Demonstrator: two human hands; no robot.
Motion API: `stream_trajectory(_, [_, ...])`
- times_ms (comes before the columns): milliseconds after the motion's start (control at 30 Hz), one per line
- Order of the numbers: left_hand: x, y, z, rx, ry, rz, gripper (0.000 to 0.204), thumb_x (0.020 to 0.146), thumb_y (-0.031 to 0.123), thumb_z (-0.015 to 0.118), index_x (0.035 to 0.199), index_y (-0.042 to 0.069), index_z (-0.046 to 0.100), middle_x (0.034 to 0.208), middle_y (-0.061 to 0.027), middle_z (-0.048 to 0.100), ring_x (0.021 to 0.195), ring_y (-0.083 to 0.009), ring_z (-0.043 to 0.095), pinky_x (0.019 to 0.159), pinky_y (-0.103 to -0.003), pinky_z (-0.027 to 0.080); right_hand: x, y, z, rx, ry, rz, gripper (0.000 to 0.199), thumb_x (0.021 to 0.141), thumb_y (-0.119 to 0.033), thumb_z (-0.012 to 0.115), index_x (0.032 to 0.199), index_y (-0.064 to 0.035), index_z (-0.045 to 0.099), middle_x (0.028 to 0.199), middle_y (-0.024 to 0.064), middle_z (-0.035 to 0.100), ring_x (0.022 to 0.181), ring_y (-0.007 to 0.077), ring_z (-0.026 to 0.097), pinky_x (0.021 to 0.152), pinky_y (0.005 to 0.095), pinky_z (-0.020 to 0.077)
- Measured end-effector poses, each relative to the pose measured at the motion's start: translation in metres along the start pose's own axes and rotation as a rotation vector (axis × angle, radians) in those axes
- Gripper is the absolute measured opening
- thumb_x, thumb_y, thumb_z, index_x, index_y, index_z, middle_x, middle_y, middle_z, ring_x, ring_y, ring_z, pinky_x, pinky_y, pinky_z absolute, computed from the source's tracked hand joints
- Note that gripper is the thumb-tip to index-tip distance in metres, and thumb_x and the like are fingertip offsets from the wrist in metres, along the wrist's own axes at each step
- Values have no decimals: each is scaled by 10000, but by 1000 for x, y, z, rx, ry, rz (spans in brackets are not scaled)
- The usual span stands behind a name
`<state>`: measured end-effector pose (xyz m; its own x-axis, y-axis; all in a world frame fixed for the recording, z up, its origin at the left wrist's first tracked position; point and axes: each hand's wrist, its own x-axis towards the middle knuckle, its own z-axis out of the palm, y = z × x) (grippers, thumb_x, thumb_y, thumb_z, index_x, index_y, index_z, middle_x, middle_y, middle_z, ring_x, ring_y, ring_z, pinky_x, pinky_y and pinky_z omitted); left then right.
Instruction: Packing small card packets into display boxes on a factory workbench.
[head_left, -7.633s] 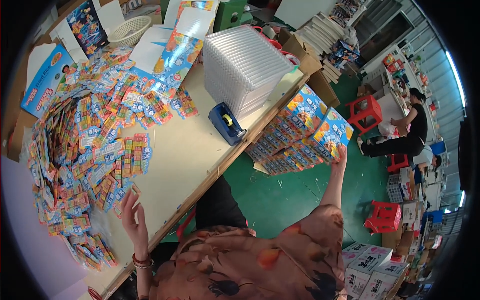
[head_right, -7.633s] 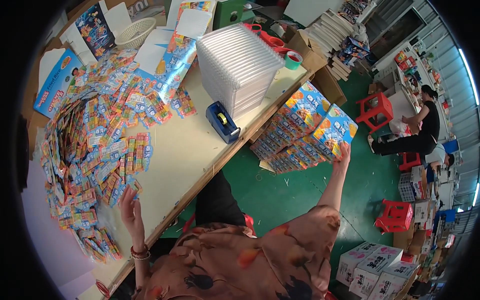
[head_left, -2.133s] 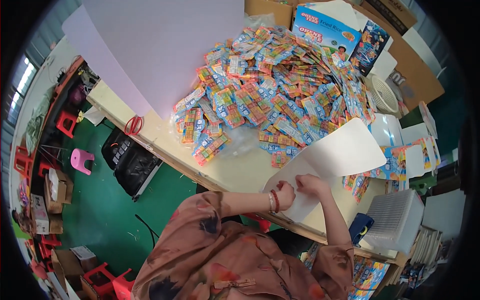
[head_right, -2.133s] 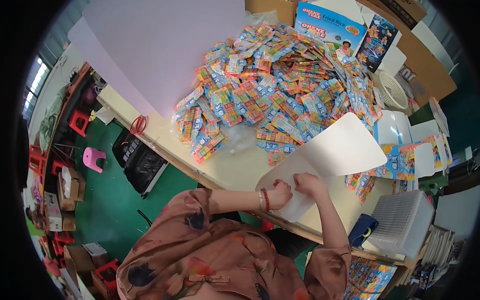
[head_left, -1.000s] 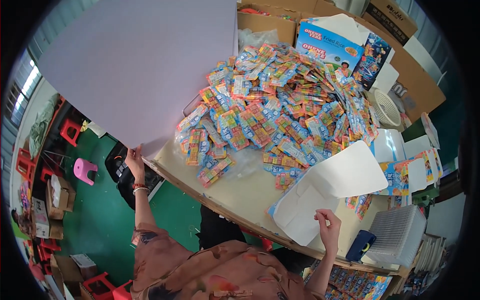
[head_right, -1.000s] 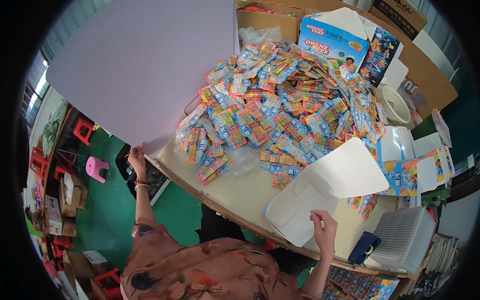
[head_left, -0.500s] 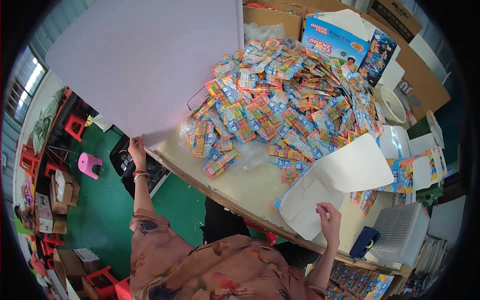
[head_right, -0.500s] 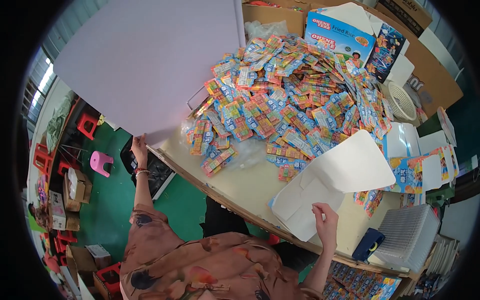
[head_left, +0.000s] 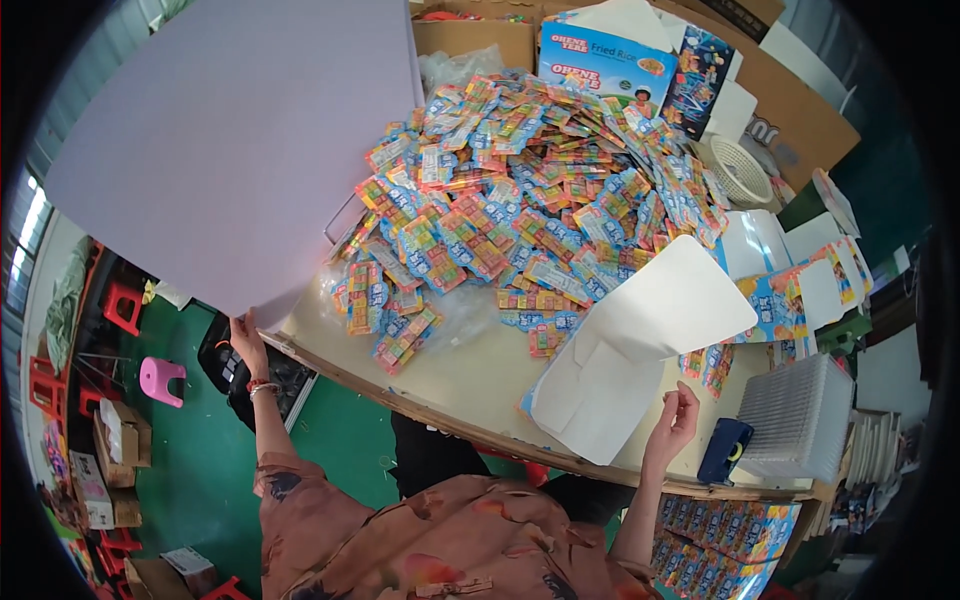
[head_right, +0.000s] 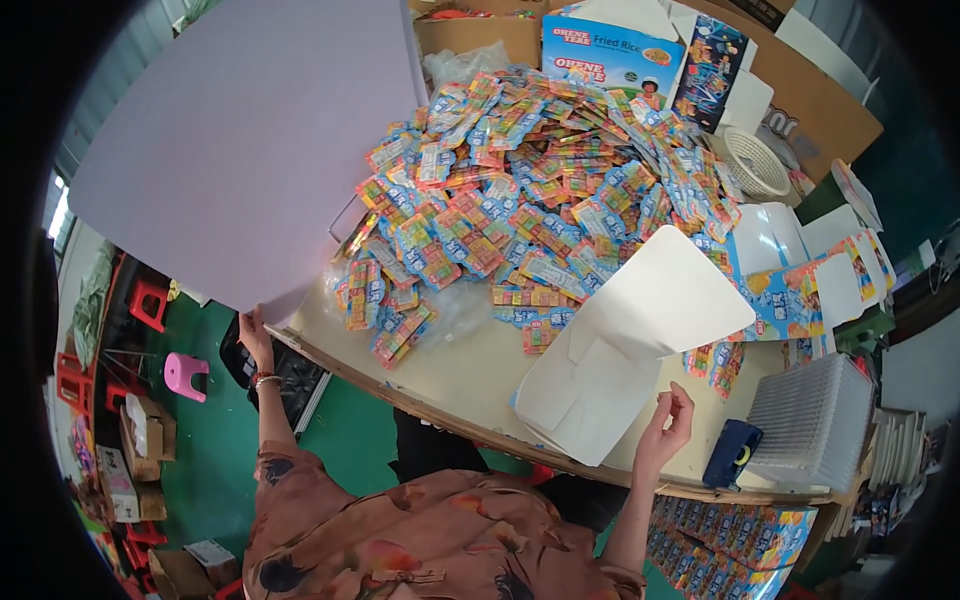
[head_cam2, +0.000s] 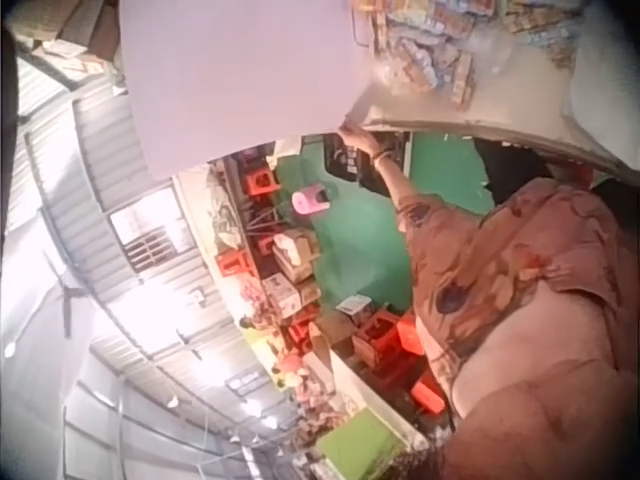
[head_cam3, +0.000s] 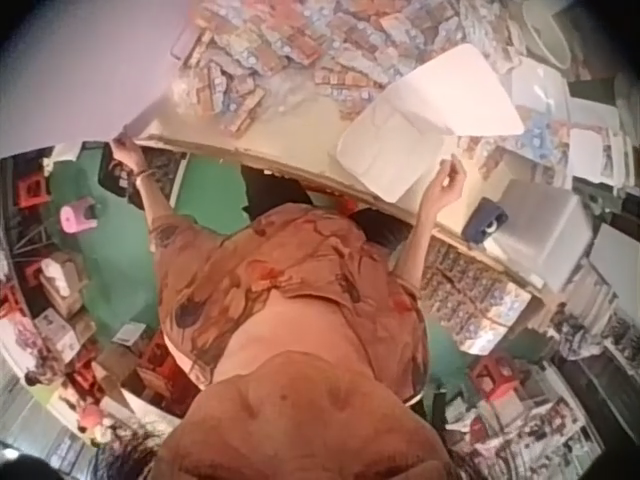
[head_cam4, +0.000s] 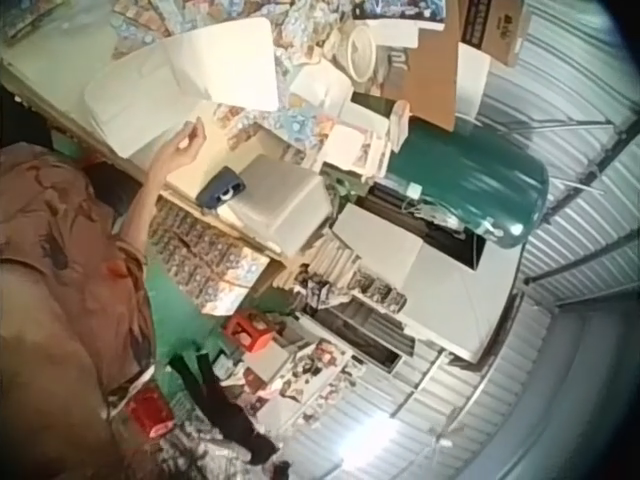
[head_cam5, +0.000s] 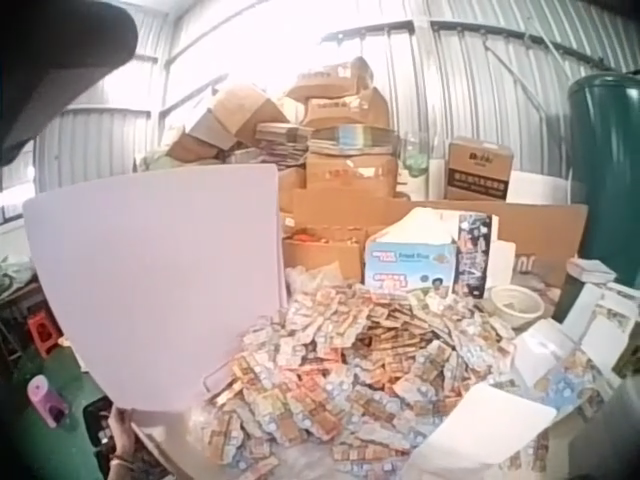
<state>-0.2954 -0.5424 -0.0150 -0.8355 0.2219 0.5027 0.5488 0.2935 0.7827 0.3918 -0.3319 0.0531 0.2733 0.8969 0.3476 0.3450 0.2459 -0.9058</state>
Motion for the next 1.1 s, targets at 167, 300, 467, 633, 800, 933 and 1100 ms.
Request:
stream_trajectory(167, [-8, 7, 10, -83, 33, 50, 317, 940, 192, 614, 1169, -6, 520, 853, -35, 605, 737, -84, 511, 686, -228, 441, -1, 3, -2, -75, -11, -92, 286, 929, -44, 554, 1213, -11, 542, 997, 77, 577, 849, 143, 551, 752, 278, 462])
stream_trajectory(300, [-15, 8, 13, 21, 70, 14, 340, 942, 236, 618, 1146, 6, 474, 851, -27, 566, 719, -86, 487, 659, -231, 430, -1, 8, -1, -164, 40, -20, 451, 907, -106, 611, 1321, -39, 447, 1095, 82, 509, 844, 155, 534, 715, 278, 455])
stream_trajectory(467, [-12, 17, 11, 25, 177, 61, 455, 945, 283, 614, 1232, -20, 434, 808, -19, 497, 660, -86, 411, 599, -227, 390, 0, 8, 0, -101, -140, 172, 532, 887, -152, 653, 1348, -39, 413, 988, 78, 538, 765, 142, 530, 636, 276, 451])
stream_trajectory(633, [-42, 66, 29, 301, 435, 253, 583, 944, 198, 581, 1391, -60, 311, 1396, -231, 346, 1281, -371, 315, 1084, -463, 237, -1, 28, 1, -309, -336, 192, 550, 868, -132, 645, 1352, -55, 395, 575, 34, 494, 522, 130, 496, 511, 291, 420])
stream_trajectory(800, [-120, 154, 75, -68, -51, 219, 483, 954, 132, 553, 1373, -27, 373, 1375, -165, 425, 1261, -280, 410, 1060, -388, 315, 3, 27, 15, -334, -320, 157, 546, 822, -66, 584, 1340, -68, 412, 560, 109, 505, 495, 227, 532, 503, 385, 426])
stream_trajectory(933, [-214, 242, 125, -378, -701, 269, 417, 897, 27, 574, 1303, 16, 477, 1364, -146, 466, 1238, -269, 456, 1032, -374, 360, 10, 20, 17, -305, -306, 163, 513, 834, -32, 555, 1334, -58, 443, 556, 126, 467, 481, 229, 494, 508, 380, 414])
stream_trajectory(1100, [-274, 343, 140, -598, -1030, 470, 402, 856, -7, 604, 1249, 45, 536, 1294, -162, 512, 1233, -322, 477, 1007, -379, 404, 32, 37, -28, -385, -39, 34, 500, 845, -23, 571, 1335, -96, 502, 570, 81, 410, 502, 156, 415, 500, 320, 381])
